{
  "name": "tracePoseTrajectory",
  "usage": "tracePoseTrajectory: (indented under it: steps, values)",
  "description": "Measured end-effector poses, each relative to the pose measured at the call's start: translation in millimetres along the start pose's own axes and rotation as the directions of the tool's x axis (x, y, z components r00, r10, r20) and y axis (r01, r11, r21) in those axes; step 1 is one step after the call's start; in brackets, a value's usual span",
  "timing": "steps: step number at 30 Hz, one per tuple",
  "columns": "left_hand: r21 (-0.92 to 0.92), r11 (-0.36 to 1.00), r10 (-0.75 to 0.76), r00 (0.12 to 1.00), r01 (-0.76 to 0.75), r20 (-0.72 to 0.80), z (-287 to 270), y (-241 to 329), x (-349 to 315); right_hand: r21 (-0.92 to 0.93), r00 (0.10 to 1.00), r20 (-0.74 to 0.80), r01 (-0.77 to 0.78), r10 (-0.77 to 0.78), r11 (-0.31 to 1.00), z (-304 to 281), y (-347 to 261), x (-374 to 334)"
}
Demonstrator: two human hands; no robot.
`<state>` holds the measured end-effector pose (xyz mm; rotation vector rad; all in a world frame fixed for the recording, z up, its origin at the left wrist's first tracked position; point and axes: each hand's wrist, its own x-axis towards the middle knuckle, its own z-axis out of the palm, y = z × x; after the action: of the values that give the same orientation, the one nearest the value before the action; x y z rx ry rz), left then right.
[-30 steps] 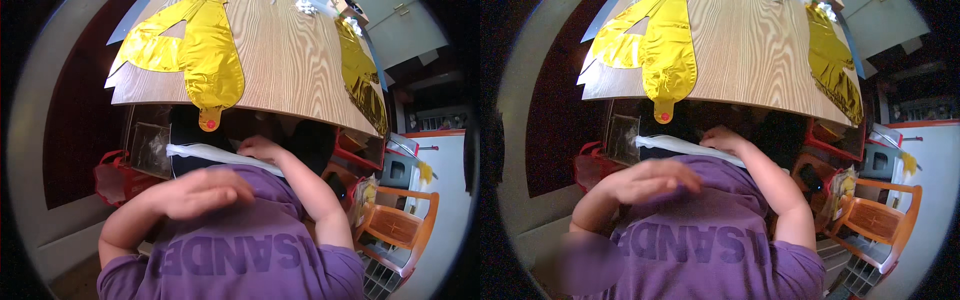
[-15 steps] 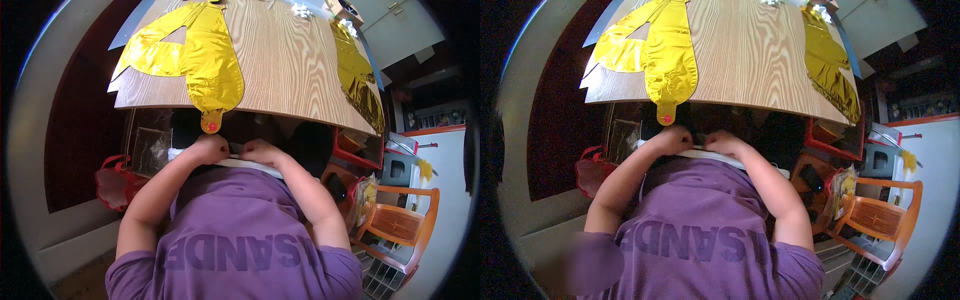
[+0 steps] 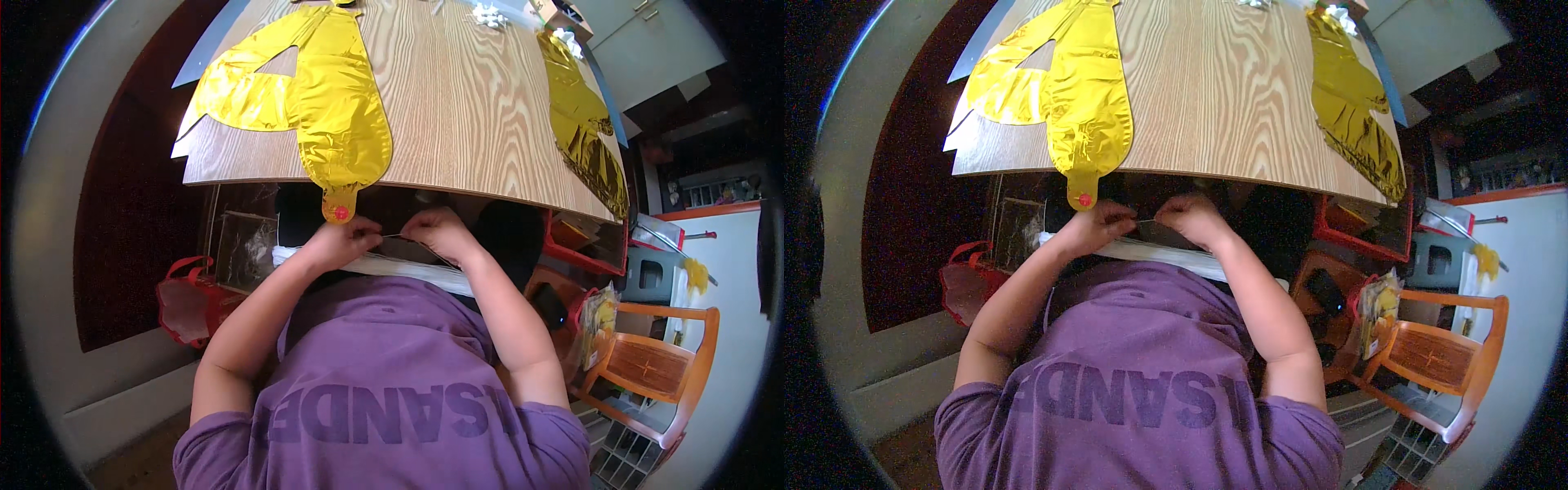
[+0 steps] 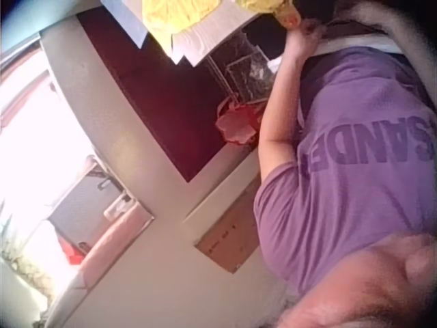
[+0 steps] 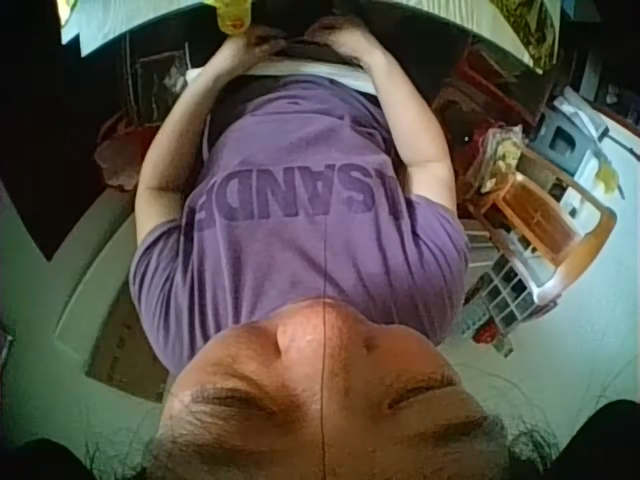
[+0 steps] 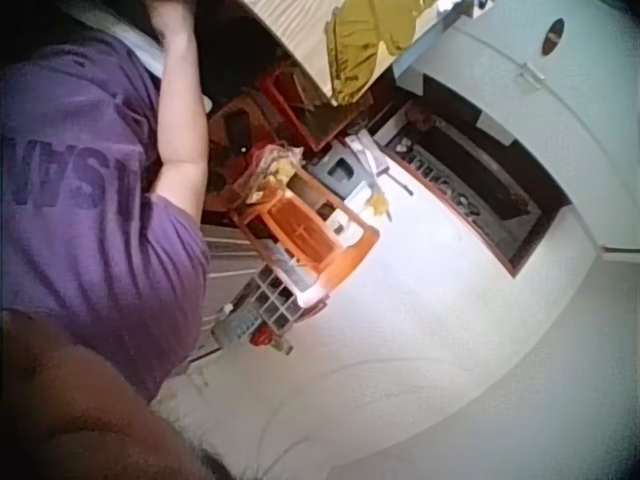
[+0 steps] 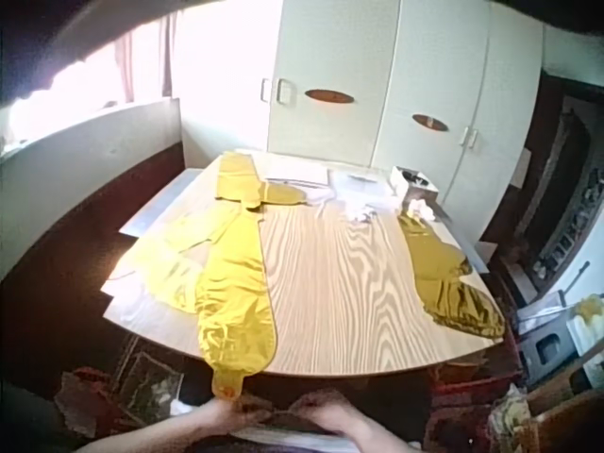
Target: Preparing and folding gold foil balloons and fall-themed signs.
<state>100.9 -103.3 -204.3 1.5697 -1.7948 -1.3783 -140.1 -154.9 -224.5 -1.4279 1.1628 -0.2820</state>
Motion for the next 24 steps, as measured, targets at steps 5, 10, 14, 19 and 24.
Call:
tracePoseTrajectory:
  steps: [5,10,14,19,24]
  values:
    - [0.055,0.995,0.087,0.995,-0.084,-0.052,-3,8,2,-0.039,0.989,-0.077,0.123,-0.126,0.992,1,-9,-4]
    - [0.176,0.931,0.344,0.93,-0.32,-0.128,0,35,-22,0.267,0.987,-0.061,0.158,-0.147,0.951,12,-17,-33]
    - [0.405,0.752,0.579,0.815,-0.521,-0.027,1,56,-36,0.251,0.967,-0.059,0.253,-0.247,0.934,25,-29,-61]
    - [0.545,0.526,0.782,0.623,-0.653,-0.008,-19,110,-60,0.754,0.86,0.051,0.3,-0.508,0.585,38,-71,-93]
    - [0.566,0.558,0.781,0.614,-0.607,-0.112,-73,153,-73,0.45,0.916,0.182,0.246,-0.357,0.859,16,-105,-104]
